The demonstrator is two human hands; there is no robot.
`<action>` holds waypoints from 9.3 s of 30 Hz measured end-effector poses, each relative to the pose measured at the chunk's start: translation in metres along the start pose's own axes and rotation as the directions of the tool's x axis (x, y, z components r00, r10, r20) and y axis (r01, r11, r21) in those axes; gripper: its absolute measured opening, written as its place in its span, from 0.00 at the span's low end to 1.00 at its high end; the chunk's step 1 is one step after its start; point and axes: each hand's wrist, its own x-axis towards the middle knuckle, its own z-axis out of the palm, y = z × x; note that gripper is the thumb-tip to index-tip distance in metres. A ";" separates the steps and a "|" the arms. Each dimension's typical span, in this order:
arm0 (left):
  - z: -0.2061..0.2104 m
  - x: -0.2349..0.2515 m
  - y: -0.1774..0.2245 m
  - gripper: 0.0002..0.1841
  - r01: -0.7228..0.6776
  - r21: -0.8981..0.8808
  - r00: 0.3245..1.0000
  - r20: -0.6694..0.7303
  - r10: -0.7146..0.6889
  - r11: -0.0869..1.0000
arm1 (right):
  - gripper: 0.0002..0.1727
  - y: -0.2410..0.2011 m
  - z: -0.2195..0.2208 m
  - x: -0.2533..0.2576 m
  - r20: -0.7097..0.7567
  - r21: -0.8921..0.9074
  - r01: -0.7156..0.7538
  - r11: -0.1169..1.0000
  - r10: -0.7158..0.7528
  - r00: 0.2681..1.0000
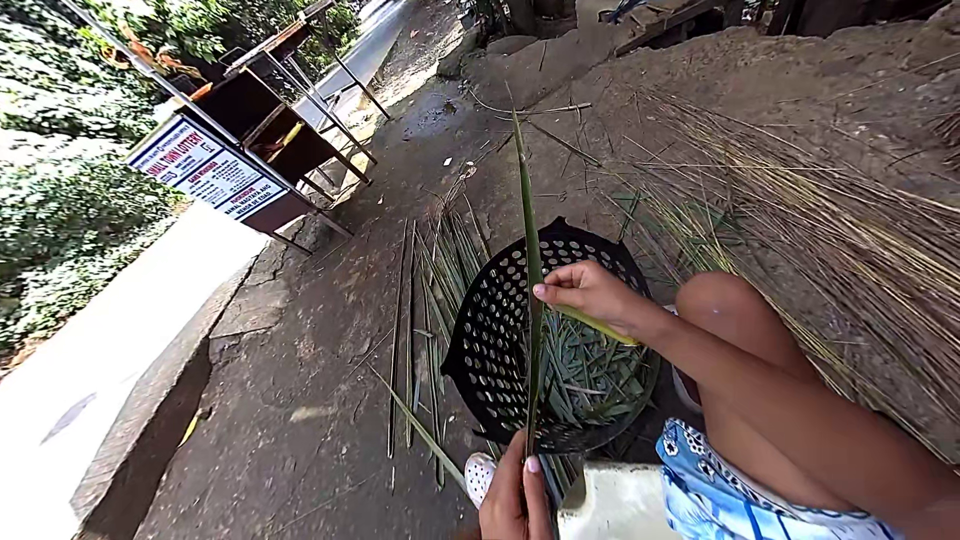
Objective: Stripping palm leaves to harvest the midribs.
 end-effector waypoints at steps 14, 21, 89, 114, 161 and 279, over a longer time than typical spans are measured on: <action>-0.006 -0.012 -0.005 0.18 -0.020 0.083 0.998 -0.058 0.025 0.996 | 0.09 0.010 -0.032 0.019 -0.255 0.127 0.013 0.992 0.020 0.967; -0.010 -0.011 -0.016 0.20 0.169 -0.241 0.985 0.083 -0.153 0.956 | 0.13 0.007 -0.013 0.007 -0.155 -0.095 0.039 0.995 -0.053 0.986; -0.012 -0.014 -0.026 0.12 0.352 -0.436 0.936 0.133 -0.327 0.828 | 0.10 0.007 -0.008 0.013 0.059 -0.006 -0.144 0.990 0.144 0.988; 0.007 0.057 -0.020 0.11 0.545 -0.751 0.837 0.462 -0.293 0.372 | 0.20 0.015 0.019 0.019 -0.085 -0.424 -0.150 0.893 0.125 0.988; -0.016 0.021 -0.040 0.10 0.546 -0.632 0.837 0.383 -0.390 0.550 | 0.20 0.022 0.044 0.000 0.172 -0.270 0.045 0.962 0.002 0.985; 0.025 0.061 -0.046 0.13 0.667 -0.718 0.740 0.608 -0.288 0.198 | 0.19 0.040 0.009 0.054 -0.052 -0.699 0.120 0.705 -0.218 0.975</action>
